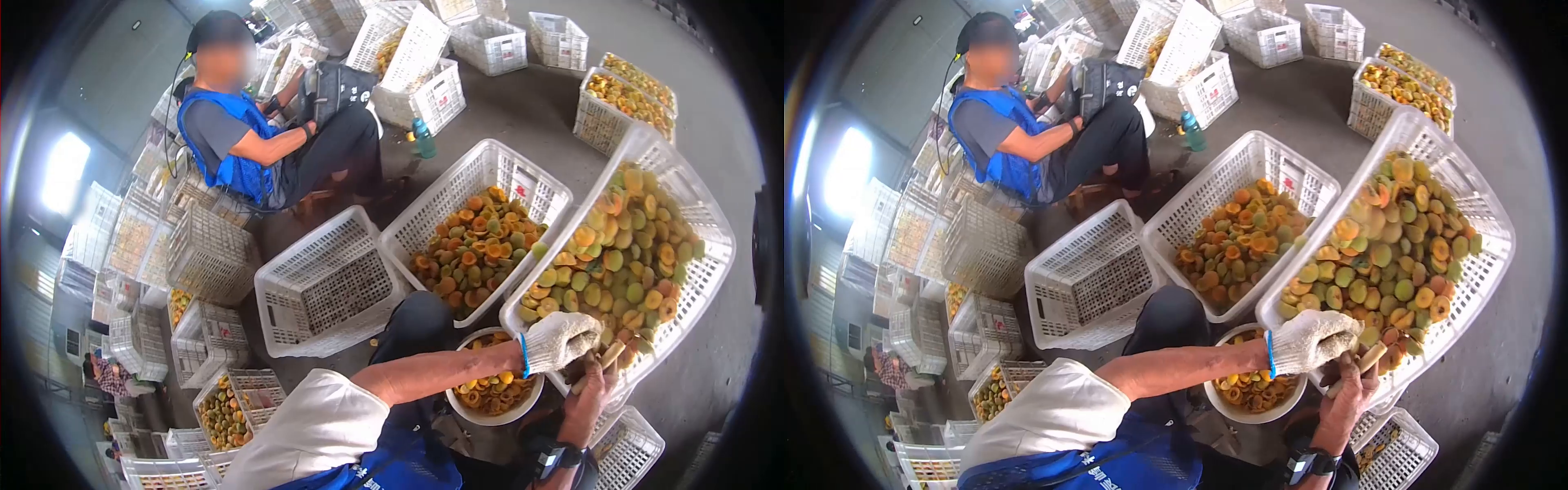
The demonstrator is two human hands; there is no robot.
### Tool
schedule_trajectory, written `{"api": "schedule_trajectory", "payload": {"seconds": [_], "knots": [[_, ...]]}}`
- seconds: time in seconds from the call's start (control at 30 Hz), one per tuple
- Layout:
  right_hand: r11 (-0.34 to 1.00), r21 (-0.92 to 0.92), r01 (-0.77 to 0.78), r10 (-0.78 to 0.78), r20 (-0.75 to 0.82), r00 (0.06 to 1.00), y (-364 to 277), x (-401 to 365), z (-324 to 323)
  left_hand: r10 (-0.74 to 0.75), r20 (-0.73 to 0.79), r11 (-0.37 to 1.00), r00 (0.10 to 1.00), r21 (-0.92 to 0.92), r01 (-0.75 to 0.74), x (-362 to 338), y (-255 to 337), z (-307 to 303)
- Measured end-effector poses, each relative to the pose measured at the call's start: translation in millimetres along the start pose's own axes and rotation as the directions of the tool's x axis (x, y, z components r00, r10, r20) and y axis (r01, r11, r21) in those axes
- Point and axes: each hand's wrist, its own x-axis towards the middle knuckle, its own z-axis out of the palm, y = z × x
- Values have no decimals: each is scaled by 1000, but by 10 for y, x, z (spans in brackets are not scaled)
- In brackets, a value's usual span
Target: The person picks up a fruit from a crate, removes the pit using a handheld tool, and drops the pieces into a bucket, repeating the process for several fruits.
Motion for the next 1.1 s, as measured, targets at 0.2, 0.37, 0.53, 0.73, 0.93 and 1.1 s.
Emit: {"api": "schedule_trajectory", "payload": {"seconds": [0.2,0.37,0.53,0.73,0.93,1.1], "knots": [[976,84,-199,199,16,980,-40,87,508,-28,-159,936,987,-352,-30,-16,-170,-118],[827,-544,141,-117,80,990,-176,23,902,-449,-38,715,893,-615,334,109,-24,-455],[707,-635,310,-240,196,951,-227,-23,829,-560,91,289,824,-910,298,151,-130,-634],[558,-743,369,-241,280,929,30,-7,722,-544,36,441,838,-838,323,138,-109,-556],[326,-866,379,-261,303,917,68,-8,689,-538,-61,588,841,-741,323,62,-118,-441],[232,-886,403,-282,335,899,98,-20,707,-374,-142,818,916,-515,255,28,-169,-383]]}}
